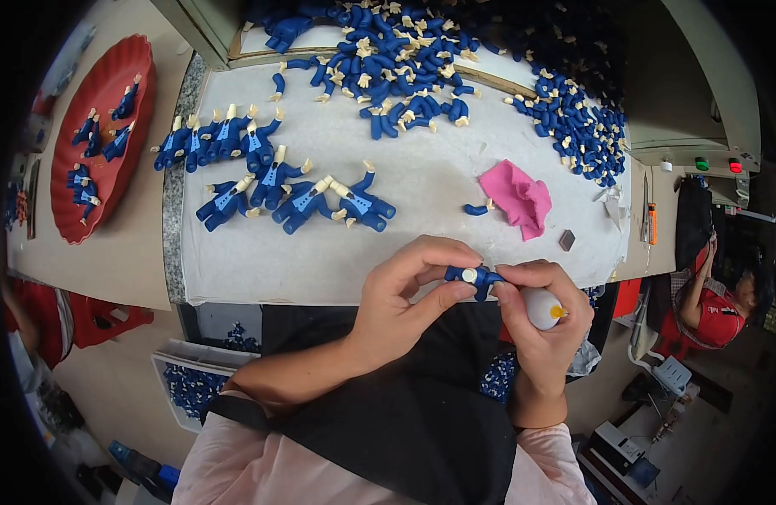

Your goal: The person assembles figurines by applying glue from a bottle and attaching arm pieces to the figurine bodies by hand.

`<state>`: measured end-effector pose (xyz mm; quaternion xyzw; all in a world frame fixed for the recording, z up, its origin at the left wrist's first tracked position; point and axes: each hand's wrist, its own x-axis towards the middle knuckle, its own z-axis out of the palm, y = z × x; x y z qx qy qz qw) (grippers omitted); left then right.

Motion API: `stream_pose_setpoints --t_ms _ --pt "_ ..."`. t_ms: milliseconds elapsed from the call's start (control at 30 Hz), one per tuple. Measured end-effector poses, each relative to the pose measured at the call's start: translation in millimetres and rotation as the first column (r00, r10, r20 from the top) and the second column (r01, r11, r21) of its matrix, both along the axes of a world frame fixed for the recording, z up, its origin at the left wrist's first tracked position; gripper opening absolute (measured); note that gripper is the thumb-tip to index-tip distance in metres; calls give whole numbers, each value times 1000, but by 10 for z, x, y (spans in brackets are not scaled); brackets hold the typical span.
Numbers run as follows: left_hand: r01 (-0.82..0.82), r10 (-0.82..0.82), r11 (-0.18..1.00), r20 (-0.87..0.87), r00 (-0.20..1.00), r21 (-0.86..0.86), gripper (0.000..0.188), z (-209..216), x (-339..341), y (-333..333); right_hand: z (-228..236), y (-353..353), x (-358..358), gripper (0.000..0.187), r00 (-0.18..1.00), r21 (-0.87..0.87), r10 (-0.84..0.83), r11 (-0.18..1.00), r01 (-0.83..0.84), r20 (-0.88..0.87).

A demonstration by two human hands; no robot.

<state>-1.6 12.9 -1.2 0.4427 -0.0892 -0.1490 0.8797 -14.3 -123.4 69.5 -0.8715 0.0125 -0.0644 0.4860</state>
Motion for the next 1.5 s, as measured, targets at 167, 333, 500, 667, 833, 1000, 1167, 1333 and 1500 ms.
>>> stream_pose_setpoints --t_ms 167,333,500,667,833,1000,1167,1333,1500 --pt "-137 105 971 167 980 196 22 -6 14 12 10 -4 -15 11 990 77 -53 995 63 -131" --pt "-233 91 913 390 916 335 18 -5 31 39 -14 -13 -12 9 974 195 -53 976 97 -222" --pt "-369 166 858 487 857 358 23 26 64 30 -30 3 -17 9 972 248 -58 962 116 -227" --pt "-355 152 855 471 869 379 24 11 63 27 -17 -7 -28 14 995 51 5 999 0 -103" --pt "-290 197 909 305 932 299 24 -32 35 12 52 22 -27 20 995 -80 90 992 -94 -48" --pt "-187 145 949 176 974 254 22 13 3 11 67 -10 5 17 991 -178 133 976 -127 20" --pt "-165 146 960 98 984 227 21 62 4 -13 73 -27 43 20 987 -205 159 965 -162 -31" --pt "-200 182 937 87 979 287 21 9 4 -13 6 -29 110 13 982 -174 170 968 -181 -76" --pt "-244 202 908 155 967 341 21 -25 8 -31 -57 -111 137 29 958 -135 256 952 -273 -131"
